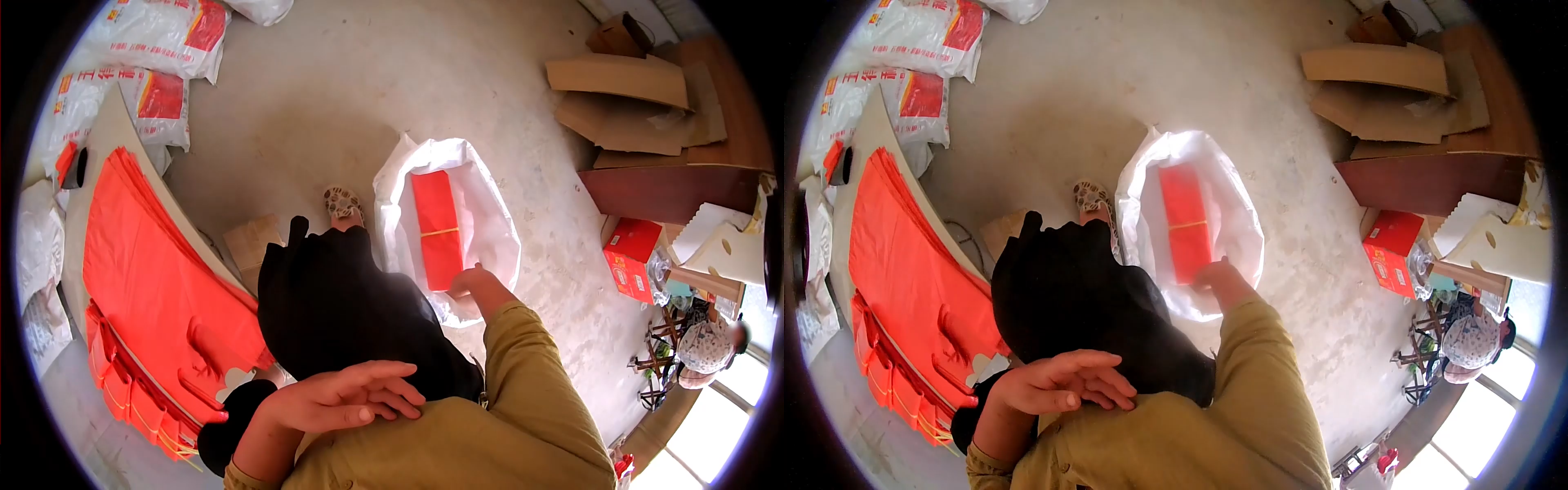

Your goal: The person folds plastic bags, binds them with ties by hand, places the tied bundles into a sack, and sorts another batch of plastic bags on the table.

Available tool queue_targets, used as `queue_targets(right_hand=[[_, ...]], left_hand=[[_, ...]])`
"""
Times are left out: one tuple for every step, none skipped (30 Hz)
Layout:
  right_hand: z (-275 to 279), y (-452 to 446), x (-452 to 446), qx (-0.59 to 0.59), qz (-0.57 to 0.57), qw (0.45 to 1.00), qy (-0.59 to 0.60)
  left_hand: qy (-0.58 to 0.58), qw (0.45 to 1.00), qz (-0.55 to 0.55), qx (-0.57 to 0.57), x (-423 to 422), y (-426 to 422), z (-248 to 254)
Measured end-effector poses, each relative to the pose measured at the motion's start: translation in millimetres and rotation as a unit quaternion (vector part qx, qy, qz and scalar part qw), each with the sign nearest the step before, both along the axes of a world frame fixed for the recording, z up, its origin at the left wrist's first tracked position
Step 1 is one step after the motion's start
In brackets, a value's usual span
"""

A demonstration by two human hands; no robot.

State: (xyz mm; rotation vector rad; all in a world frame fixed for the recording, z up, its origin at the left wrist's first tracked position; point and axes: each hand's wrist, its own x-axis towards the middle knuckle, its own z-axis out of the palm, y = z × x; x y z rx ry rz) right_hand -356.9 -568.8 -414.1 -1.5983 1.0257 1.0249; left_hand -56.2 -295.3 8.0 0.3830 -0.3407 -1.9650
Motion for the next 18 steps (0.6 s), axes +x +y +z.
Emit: queue_targets(right_hand=[[-3,1,-5,-0.001,-0.003,1.0,-0.009],[-4,0,-11,-0.018,-0.019,0.999,-0.029],[24,2,-4,-0.037,-0.041,0.997,-0.056],[60,5,3,-0.063,-0.072,0.991,-0.094],[88,7,7,-0.076,-0.101,0.983,-0.136],[104,8,9,-0.076,-0.112,0.978,-0.158],[115,10,10,-0.092,-0.116,0.973,-0.176],[111,7,5,-0.067,-0.099,0.977,-0.174],[106,4,0,-0.043,-0.083,0.981,-0.171],[101,5,-1,-0.113,0.097,0.979,-0.139],[88,7,-1,-0.144,0.175,0.968,-0.11],[74,8,-2,-0.173,0.253,0.949,-0.081],[48,10,-3,-0.169,0.232,0.956,-0.058],[19,11,-5,-0.165,0.212,0.963,-0.035],[-16,15,-24,-0.093,0.072,0.974,-0.195],[-30,18,-43,-0.011,-0.068,0.936,-0.346],[-48,6,-51,-0.049,0.031,0.939,-0.338],[-46,-4,-47,-0.088,0.129,0.93,-0.331]], left_hand=[[0.001,1.0,-0.002,0.002,0,1,0],[0.003,1.0,-0.003,0.0,0,0,-1],[0.006,1.0,-0.005,-0.002,0,1,-2],[0.008,1.0,-0.006,-0.004,0,1,-2],[0.009,1.0,-0.007,-0.006,0,1,-3],[0.01,1.0,-0.008,-0.009,0,0,-3],[0.01,1.0,-0.009,-0.013,0,-1,-3],[0.009,1.0,-0.009,-0.013,1,-1,-3],[0.009,1.0,-0.009,-0.012,1,-1,-2],[0.009,1.0,-0.01,-0.011,2,-1,-1],[0.009,1.0,-0.012,-0.005,2,-1,-1],[0.008,1.0,-0.013,0.0,3,0,0],[0.008,1.0,-0.014,0.005,3,1,1],[0.002,1.0,-0.02,0.003,4,0,1],[-0.006,1.0,-0.024,0.001,4,-2,2],[-0.016,1.0,-0.024,0.001,5,-3,4],[-0.016,1.0,-0.023,-0.007,2,-3,3],[-0.021,1.0,-0.017,-0.014,-2,-4,0]])
